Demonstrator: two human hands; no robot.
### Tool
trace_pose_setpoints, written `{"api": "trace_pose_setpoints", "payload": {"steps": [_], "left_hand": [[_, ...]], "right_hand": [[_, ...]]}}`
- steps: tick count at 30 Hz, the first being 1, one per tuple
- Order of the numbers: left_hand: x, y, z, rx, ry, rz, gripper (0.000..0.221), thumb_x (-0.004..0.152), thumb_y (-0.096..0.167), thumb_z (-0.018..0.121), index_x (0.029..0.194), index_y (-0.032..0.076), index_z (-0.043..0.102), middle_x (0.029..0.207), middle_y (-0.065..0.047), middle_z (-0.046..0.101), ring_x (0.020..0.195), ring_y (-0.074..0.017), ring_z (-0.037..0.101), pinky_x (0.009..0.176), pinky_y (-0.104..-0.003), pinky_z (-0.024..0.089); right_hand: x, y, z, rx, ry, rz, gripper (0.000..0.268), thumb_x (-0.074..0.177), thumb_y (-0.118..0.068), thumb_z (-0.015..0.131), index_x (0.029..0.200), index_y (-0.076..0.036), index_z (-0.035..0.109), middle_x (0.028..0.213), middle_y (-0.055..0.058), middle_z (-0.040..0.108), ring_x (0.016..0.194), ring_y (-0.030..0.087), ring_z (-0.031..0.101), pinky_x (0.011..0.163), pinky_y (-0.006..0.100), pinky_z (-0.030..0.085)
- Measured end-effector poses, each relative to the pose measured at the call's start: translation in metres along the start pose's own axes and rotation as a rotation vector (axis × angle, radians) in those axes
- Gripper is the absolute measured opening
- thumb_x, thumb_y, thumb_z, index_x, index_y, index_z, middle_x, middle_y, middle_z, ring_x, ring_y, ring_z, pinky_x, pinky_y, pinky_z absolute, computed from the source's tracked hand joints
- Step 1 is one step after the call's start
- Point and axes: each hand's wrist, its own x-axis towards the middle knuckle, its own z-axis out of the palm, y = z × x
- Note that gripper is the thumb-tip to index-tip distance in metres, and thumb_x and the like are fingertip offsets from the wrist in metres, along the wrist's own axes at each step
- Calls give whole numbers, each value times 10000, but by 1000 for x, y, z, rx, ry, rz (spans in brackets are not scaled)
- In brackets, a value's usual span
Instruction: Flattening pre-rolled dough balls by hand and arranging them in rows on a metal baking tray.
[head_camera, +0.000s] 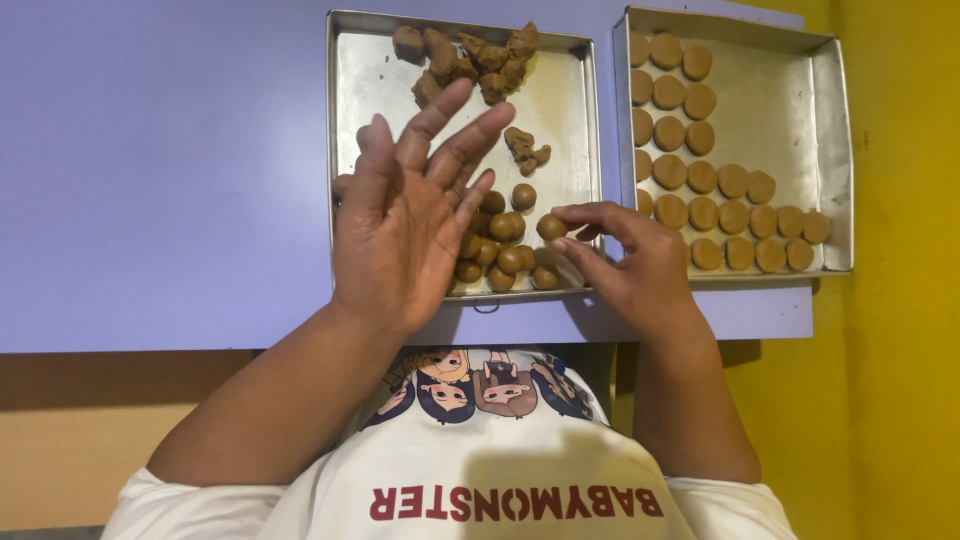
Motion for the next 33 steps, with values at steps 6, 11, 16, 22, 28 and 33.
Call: {"api": "trace_pose_setpoints", "payload": {"steps": [6, 11, 16, 22, 28, 33], "left_hand": [[9, -23, 14, -65, -37, -160, 676, 1011, 624, 397, 1504, 166, 464, 1572, -172, 491, 1556, -326, 348, 1291, -591, 29], [7, -23, 15, -248, -177, -188, 674, 1063, 604, 410, 1561, 151, 450, 1631, -190, 436, 1560, -251, 332, 1298, -506, 59], [6, -17, 16, -225, -234, -159, 702, 1075, 639, 364, 1593, 171, 432, 1678, -199, 391, 1670, -279, 189, 1326, -580, -71], [7, -13, 17, -213, -289, -150, 736, 1086, 640, 331, 1630, 146, 372, 1700, -225, 360, 1699, -264, 167, 1377, -509, -57], [10, -13, 19, -470, -124, -319, 821, 957, 621, 417, 1620, 148, 319, 1729, -182, 279, 1127, -92, 588, 787, -239, 494], [10, -17, 21, -612, -200, -329, 830, 1007, 642, 372, 1656, 134, 272, 1731, -234, 243, 1516, -201, 365, 1048, -297, 470]], "right_hand": [[-4, -43, 20, 90, 109, -474, 372, 973, 83, 715, 1324, 23, 604, 1284, 240, 675, 1180, 369, 718, 1101, 451, 616], [-5, -38, 45, -16, 117, -655, 348, 1119, -15, 511, 1451, 81, 470, 1503, 278, 470, 1415, 436, 531, 1238, 568, 494], [-17, -23, 64, -50, 90, -685, 458, 1174, -197, 434, 1547, 60, 367, 1630, 261, 327, 1566, 391, 348, 1341, 574, 337], [-21, -24, 68, -109, 76, -631, 453, 1182, -222, 384, 1565, 21, 372, 1650, 224, 316, 1584, 409, 299, 1357, 579, 266], [-14, -31, 37, 330, -204, -382, 534, 1185, -385, 284, 1598, -53, 351, 1714, 156, 270, 1666, 298, 158, 1413, 485, 19], [-15, -20, 53, -5, 6, -585, 492, 1187, -277, 330, 1591, 4, 342, 1688, 195, 270, 1634, 362, 179, 1394, 541, 85]]}}
